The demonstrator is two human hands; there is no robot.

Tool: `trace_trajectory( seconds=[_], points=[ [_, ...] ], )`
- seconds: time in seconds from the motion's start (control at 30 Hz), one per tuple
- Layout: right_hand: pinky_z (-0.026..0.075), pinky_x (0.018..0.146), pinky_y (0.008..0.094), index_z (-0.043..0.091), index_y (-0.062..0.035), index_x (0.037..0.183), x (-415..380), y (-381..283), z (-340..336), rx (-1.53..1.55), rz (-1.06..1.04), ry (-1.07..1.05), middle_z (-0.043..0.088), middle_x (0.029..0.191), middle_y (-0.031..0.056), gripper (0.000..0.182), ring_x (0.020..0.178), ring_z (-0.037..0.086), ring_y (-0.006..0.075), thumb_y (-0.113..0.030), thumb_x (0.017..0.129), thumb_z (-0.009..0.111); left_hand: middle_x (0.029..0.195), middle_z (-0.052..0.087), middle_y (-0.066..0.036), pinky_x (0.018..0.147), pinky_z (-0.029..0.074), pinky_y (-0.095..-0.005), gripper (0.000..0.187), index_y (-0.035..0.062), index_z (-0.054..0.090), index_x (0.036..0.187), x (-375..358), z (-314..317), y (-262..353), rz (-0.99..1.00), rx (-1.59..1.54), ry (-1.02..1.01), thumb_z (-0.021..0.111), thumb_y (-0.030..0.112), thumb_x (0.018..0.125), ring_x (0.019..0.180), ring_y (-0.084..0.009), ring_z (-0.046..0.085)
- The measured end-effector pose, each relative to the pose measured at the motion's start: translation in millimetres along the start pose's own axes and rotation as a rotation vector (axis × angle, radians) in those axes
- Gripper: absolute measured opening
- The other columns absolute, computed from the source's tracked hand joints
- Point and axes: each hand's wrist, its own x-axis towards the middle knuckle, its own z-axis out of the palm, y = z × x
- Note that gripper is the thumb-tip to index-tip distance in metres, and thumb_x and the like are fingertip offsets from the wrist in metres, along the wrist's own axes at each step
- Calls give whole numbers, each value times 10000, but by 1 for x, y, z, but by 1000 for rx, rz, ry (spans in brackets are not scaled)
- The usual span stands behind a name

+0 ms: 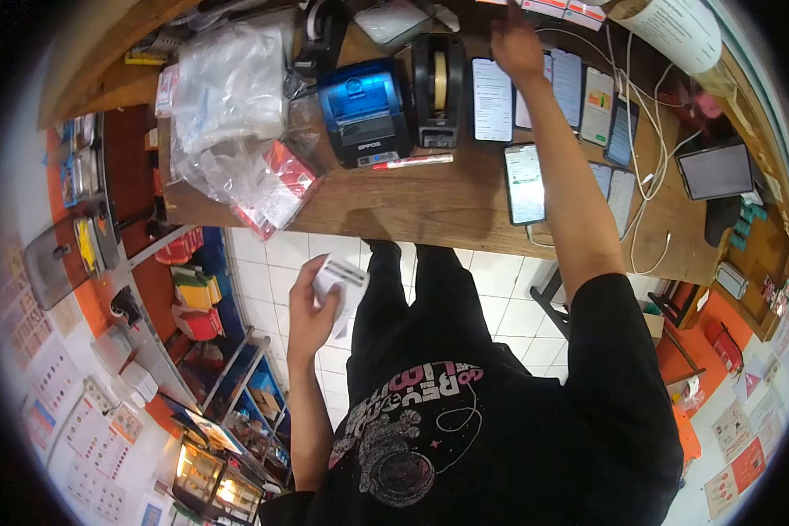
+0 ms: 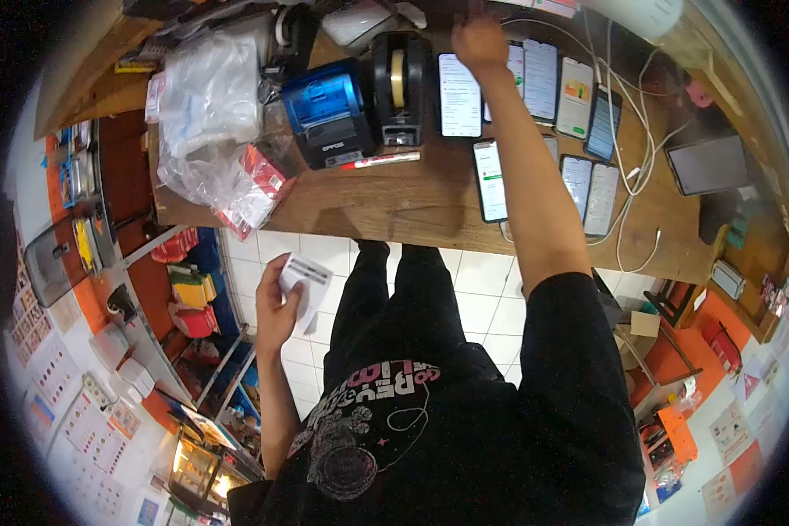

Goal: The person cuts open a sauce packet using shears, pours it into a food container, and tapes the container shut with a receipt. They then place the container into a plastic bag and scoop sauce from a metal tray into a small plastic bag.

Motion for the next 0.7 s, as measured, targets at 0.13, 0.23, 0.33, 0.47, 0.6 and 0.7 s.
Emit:
trace_trajectory(
  seconds=[0.13,0.23,0.33,0.47,0.6,0.7],
  points=[
    [401,1018,491,219,-35,1517,-3,-15,-18,124,-24,65,429,1420,280,708,1187,481,488,-142,885,522,920,657,-79,822,476,-273,292,-28,568,1155,26,12,8,46,112,-143,602,-22,865,902,-128,601],
    [399,1025,486,240,-35,1511,-2,3,-9,50,98,-30,451,1401,274,693,1191,487,475,-139,888,526,900,662,-83,780,485,-274,235,-13,575,1107,44,29,18,73,107,-241,626,5,878,859,-122,607],
    [449,972,509,259,-39,1500,9,10,4,-118,124,-18,499,1329,309,666,1177,511,467,-165,903,527,894,673,-80,746,488,-271,205,5,587,1087,50,39,33,113,160,-291,637,16,889,812,-124,611],
    [478,940,549,236,-66,1504,15,0,3,-275,220,-113,506,1335,297,644,1212,494,476,-259,947,495,871,674,-77,728,491,-269,181,4,600,1072,49,51,33,60,106,-338,633,18,894,791,-119,613],
    [469,957,563,242,-45,1494,13,0,3,-341,247,-87,503,1337,295,640,1221,494,456,-291,956,486,860,680,-74,720,497,-271,160,2,614,1052,49,54,33,54,128,-351,642,29,896,781,-117,620],
    [481,948,539,247,-32,1487,9,24,16,-310,-25,91,490,1339,302,640,1241,479,439,-297,957,486,863,690,-80,722,502,-277,153,3,621,1041,52,56,31,37,141,-353,656,53,901,786,-128,637]
  ],
)
